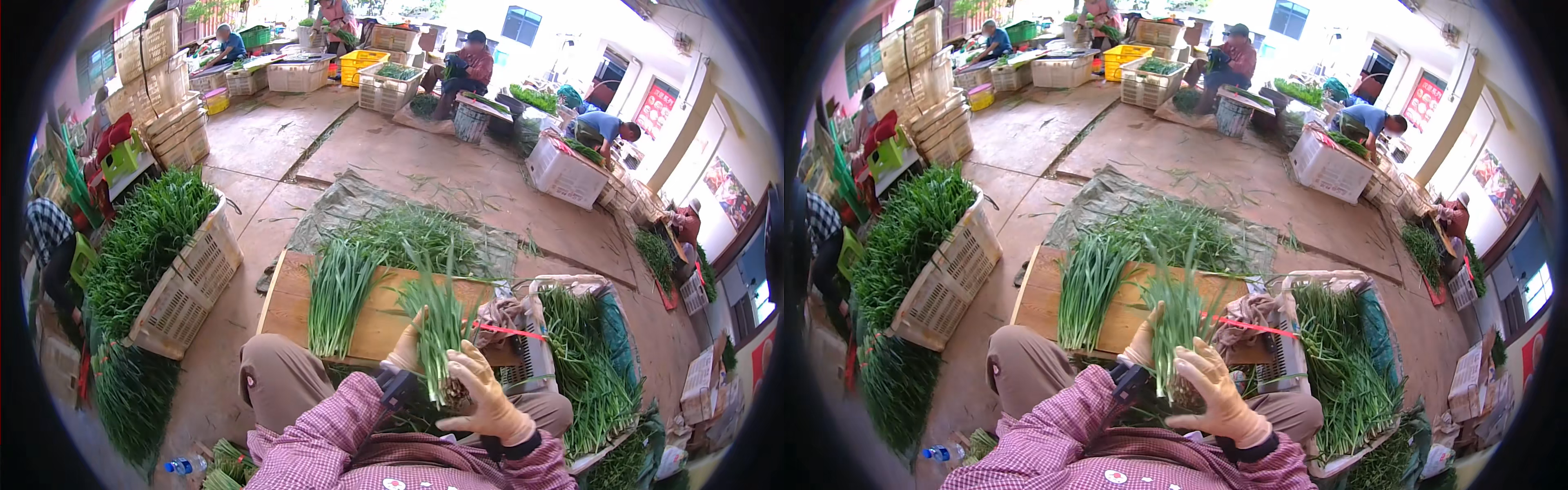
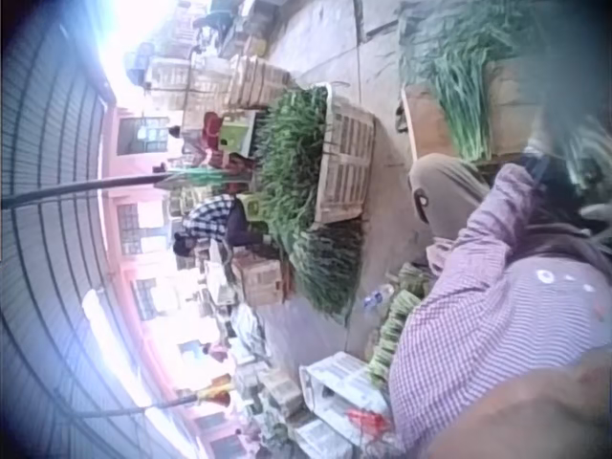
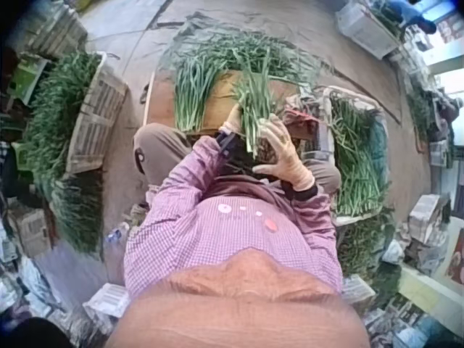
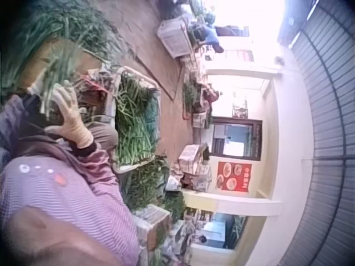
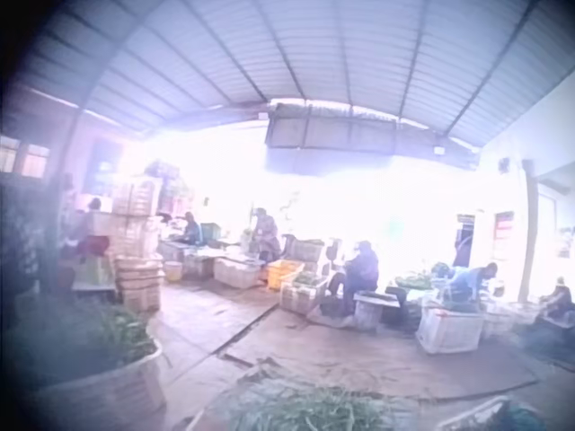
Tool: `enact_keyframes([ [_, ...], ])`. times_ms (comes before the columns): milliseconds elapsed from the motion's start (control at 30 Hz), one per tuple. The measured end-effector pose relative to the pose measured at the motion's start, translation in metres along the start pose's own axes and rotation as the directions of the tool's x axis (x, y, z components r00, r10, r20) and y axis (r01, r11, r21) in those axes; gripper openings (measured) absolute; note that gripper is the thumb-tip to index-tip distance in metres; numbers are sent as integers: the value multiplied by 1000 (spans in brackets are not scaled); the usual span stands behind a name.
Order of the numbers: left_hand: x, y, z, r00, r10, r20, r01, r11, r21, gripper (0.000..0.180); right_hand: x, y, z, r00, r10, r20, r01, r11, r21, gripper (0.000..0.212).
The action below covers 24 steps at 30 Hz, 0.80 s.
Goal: The person sorts green onions by hand, trimming roots with a knife, picking out dry leaves, and placing them into a crate.
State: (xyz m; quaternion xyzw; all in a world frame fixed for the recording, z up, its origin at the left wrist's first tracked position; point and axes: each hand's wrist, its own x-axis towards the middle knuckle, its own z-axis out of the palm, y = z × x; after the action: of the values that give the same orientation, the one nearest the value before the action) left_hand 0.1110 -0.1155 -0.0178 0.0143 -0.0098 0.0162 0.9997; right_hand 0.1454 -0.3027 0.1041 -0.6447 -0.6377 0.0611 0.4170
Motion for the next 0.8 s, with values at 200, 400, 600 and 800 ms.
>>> enact_keyframes([
  [200, -3, 23, -18, 998, -37, -49, 41, 996, 76, 66, -19, 60, -60, 842, 533, -82, -472, 802, 365, 67],
  [400, 2, 14, -7, 983, -175, -59, 185, 939, 290, 64, -35, 204, 6, 542, 569, 619, -653, -179, 736, 67],
  [600, -7, 16, -16, 952, -194, -237, 300, 749, 591, 65, 38, 200, 23, 716, 367, 594, -345, -553, 758, 67],
  [800, -1, 48, 24, 937, -190, -293, 349, 482, 804, 51, 78, 164, 7, 782, 489, 386, -447, 9, 894, 38],
])
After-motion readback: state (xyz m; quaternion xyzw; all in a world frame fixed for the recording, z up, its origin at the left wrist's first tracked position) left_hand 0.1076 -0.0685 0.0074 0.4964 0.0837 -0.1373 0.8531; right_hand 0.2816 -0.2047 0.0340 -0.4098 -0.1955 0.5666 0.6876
